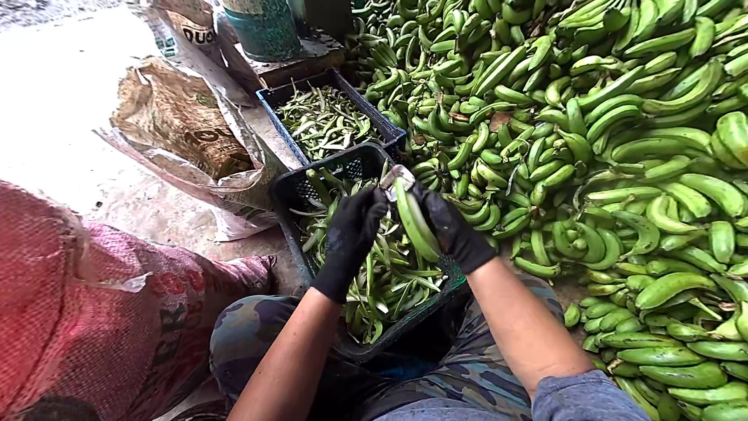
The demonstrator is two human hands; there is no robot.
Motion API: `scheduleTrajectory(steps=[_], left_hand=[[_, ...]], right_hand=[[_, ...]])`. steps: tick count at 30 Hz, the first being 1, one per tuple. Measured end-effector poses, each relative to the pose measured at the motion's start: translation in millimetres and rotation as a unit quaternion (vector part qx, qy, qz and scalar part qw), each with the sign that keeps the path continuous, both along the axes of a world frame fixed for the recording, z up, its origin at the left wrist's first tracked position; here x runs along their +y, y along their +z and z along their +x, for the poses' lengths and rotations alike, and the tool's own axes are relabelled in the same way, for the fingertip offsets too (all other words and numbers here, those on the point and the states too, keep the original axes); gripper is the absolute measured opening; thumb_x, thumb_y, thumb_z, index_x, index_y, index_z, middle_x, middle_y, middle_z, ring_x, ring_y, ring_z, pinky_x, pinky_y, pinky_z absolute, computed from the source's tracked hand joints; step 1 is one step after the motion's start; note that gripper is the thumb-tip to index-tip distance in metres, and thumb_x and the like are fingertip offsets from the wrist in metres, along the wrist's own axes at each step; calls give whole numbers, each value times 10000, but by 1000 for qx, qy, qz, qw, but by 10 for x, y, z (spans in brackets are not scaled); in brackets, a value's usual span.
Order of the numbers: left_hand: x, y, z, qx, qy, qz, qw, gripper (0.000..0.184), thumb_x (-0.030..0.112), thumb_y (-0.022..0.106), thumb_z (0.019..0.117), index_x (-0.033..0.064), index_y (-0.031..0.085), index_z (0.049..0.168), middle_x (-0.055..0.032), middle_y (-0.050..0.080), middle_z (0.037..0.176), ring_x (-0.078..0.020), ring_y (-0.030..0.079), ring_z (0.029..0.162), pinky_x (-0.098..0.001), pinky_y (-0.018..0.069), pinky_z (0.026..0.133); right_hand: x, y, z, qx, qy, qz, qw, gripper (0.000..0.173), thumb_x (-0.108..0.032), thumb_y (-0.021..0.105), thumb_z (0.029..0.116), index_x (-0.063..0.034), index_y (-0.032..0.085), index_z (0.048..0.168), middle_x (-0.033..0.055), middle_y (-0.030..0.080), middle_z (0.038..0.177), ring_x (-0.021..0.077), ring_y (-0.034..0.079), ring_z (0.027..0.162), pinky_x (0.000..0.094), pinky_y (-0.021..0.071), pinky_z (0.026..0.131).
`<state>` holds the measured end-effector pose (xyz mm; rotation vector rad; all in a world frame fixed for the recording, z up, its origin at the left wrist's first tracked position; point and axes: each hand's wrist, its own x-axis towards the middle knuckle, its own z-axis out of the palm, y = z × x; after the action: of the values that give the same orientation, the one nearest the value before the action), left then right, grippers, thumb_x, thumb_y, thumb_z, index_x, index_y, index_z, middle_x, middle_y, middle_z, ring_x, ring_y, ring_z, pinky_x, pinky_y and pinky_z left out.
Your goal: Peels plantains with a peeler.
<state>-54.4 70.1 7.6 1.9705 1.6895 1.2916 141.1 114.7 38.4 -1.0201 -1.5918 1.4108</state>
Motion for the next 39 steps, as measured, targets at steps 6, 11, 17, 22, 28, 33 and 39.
scheduleTrajectory(steps=[6, 11, 17, 22, 28, 33, 39], left_hand=[[-225, 107, -324, -78, 59, -101, 990, 423, 376, 412, 1101, 98, 614, 1348, -129, 690, 1196, -224, 677, 1062, -495, 544, 940], [-534, 7, -365, -121, 27, -88, 988, 400, 383, 450, 1089, 121, 632, 1330, -72, 693, 1160, -156, 669, 1040, -421, 556, 932], [-573, -113, -114, 74, -33, 25, 996, 547, 510, 497, 1032, 129, 598, 1412, -113, 654, 1014, -248, 651, 883, -450, 562, 764], [-601, -116, 228, 149, -46, 91, 984, 471, 427, 683, 946, 274, 632, 1388, -87, 685, 1032, -277, 656, 964, -471, 537, 849], [-482, -284, 207, 85, -42, -5, 995, 470, 410, 610, 997, 164, 619, 1397, -133, 670, 1081, -296, 671, 949, -495, 569, 804], [-330, -273, -68, -121, 9, -181, 976, 472, 527, 479, 1049, 197, 606, 1362, -99, 704, 1081, -236, 685, 923, -519, 566, 803], [-392, -278, -289, -167, 46, -193, 966, 583, 688, 423, 998, 238, 618, 1314, -61, 689, 970, -195, 657, 802, -467, 552, 690]], right_hand=[[-12, -268, 38, 127, 94, -140, 977, 381, -421, 360, 1093, -196, 605, 1279, 22, 680, 947, 116, 649, 743, 313, 578, 623], [138, -232, -134, 213, -21, -305, 928, 480, -560, 297, 1053, -192, 600, 1109, 29, 626, 774, 152, 608, 590, 337, 537, 498], [-20, -317, -178, 271, -74, -273, 920, 439, -508, 292, 1074, -188, 591, 1108, 2, 645, 836, 127, 634, 713, 342, 555, 601], [6, -435, 22, 400, -14, -298, 867, 603, -524, 143, 1073, -117, 588, 1081, 39, 665, 854, 133, 675, 731, 292, 592, 648], [-71, -205, -121, 223, -115, -279, 927, 423, -419, 263, 1098, -124, 564, 1059, 24, 608, 766, 124, 612, 654, 314, 545, 587], [-211, -417, -121, 80, 36, -79, 993, 432, -394, 346, 1077, -155, 550, 1374, -2, 667, 1068, 67, 641, 887, 301, 572, 786], [-36, -444, -50, 184, 64, -243, 950, 446, -474, 296, 1060, -250, 572, 1330, 43, 640, 830, 152, 600, 572, 337, 553, 504]])
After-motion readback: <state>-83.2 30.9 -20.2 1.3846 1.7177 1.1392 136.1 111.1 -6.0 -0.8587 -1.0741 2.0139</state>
